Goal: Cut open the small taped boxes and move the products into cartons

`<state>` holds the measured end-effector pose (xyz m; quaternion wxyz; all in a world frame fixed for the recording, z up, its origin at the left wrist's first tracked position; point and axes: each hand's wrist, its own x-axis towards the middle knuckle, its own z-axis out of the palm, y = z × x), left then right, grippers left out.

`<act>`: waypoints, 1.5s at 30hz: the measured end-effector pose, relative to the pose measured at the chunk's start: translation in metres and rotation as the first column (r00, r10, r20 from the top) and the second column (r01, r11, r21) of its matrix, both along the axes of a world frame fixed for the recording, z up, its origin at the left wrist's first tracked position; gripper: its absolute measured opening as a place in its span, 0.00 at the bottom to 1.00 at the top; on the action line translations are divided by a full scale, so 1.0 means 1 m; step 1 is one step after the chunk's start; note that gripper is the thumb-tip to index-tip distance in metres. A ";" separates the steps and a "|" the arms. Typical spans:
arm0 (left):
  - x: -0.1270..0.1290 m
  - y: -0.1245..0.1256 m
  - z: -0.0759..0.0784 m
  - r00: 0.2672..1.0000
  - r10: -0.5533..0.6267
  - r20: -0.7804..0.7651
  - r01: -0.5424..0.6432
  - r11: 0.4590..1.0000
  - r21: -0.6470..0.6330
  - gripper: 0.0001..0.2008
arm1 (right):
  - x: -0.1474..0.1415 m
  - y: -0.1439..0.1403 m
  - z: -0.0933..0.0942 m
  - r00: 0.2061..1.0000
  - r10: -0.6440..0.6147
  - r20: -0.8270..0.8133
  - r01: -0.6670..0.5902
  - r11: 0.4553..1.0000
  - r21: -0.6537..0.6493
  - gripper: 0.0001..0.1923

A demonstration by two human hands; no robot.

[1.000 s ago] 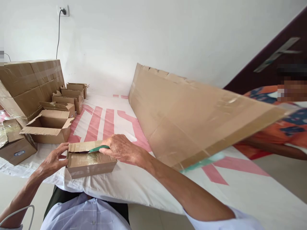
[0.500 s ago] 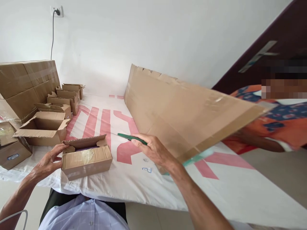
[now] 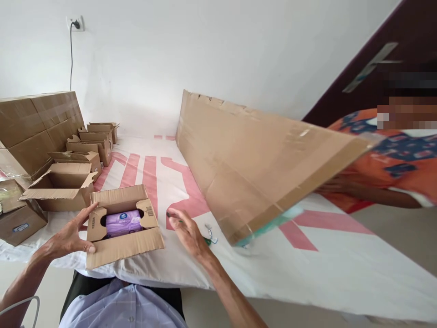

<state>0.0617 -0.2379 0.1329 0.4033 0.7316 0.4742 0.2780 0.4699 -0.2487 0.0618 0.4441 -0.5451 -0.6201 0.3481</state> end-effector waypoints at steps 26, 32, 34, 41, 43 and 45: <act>-0.001 0.009 0.012 0.912 0.264 -0.315 -0.220 0.961 0.168 0.50 | -0.104 0.020 0.053 0.973 -0.052 0.224 0.029 0.994 0.106 0.23; 0.019 0.009 0.000 0.793 0.422 -0.440 -0.300 0.898 0.322 0.40 | -0.072 0.025 0.029 0.938 -0.233 0.256 0.158 0.946 0.283 0.29; 0.023 0.008 0.003 0.764 0.436 -0.475 -0.310 0.894 0.322 0.38 | -0.074 0.023 0.028 0.910 -0.244 0.336 0.101 0.915 0.391 0.23; 0.035 0.006 0.018 0.730 0.438 -0.524 -0.324 0.898 0.299 0.36 | -0.093 0.016 0.034 0.944 -0.031 0.327 -0.054 0.967 0.248 0.19; 0.028 0.006 0.021 0.785 0.421 -0.455 -0.335 0.906 0.261 0.36 | -0.093 0.016 0.031 0.953 -0.029 0.300 -0.049 0.967 0.248 0.21; 0.012 0.004 0.021 0.865 0.383 -0.324 -0.327 0.921 0.213 0.35 | -0.092 0.016 0.027 0.961 -0.023 0.276 -0.051 0.964 0.260 0.22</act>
